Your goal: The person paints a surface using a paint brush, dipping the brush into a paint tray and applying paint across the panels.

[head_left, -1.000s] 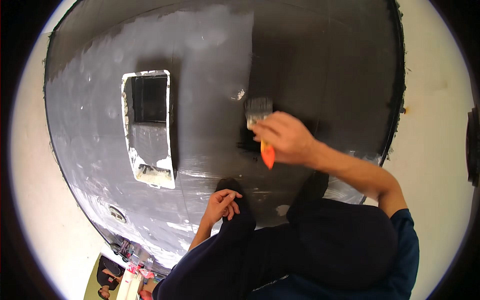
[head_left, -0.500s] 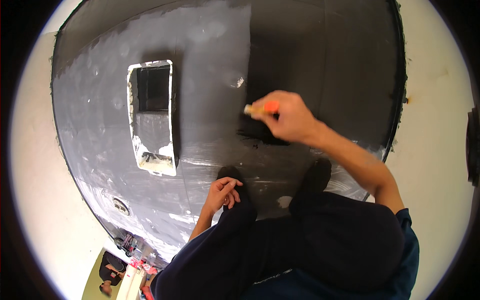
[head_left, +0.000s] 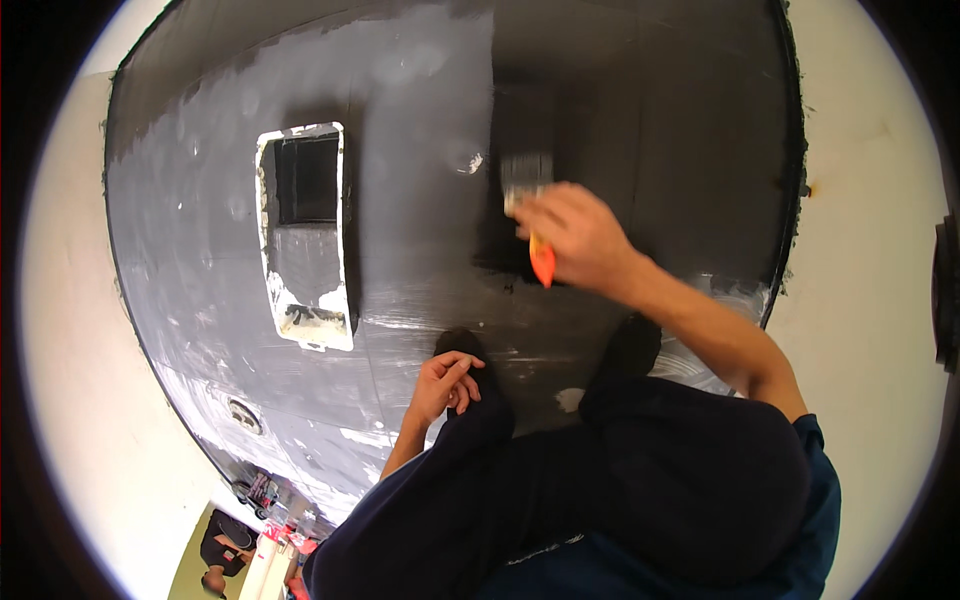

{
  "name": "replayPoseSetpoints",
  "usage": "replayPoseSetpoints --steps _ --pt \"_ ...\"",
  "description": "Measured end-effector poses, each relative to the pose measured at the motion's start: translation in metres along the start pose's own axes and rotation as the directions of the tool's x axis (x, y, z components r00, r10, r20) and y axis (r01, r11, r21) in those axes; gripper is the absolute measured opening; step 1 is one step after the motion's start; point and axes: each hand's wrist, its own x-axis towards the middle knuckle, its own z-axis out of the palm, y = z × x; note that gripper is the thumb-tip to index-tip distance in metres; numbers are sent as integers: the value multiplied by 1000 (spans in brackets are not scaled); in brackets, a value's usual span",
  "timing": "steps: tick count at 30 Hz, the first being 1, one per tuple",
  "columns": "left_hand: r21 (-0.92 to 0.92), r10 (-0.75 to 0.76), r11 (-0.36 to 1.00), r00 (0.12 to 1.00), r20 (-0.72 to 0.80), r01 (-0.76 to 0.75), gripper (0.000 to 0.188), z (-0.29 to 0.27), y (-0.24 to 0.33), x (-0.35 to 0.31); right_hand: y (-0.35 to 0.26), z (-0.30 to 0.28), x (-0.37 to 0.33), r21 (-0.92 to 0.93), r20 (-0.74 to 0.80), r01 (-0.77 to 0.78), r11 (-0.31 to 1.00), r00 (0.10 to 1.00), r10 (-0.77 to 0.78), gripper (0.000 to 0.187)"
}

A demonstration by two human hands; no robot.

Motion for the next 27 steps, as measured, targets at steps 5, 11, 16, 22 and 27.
replayPoseSetpoints --steps 5,11,16,22,27 --pt "1 -8 1000 1000 8 8 32 1 -1 2 -30 -26 -13 393 159 -244 887 968 196 22" --pt "16 17 1000 1000 4 -17 32 2 0 1 101 -58 63 315 -82 -319 894 929 360 16" --pt "13 59 998 998 -20 -59 32 3 -3 3 125 -64 78 50 -235 -159 986 958 167 17" --pt "34 31 999 998 -51 -29 33 1 -3 0 33 -32 -10 -4 62 -1 1000 998 1 31" --pt "35 22 999 999 -29 -21 33 2 -1 3 -36 -43 -62 249 184 -149 957 977 104 28"
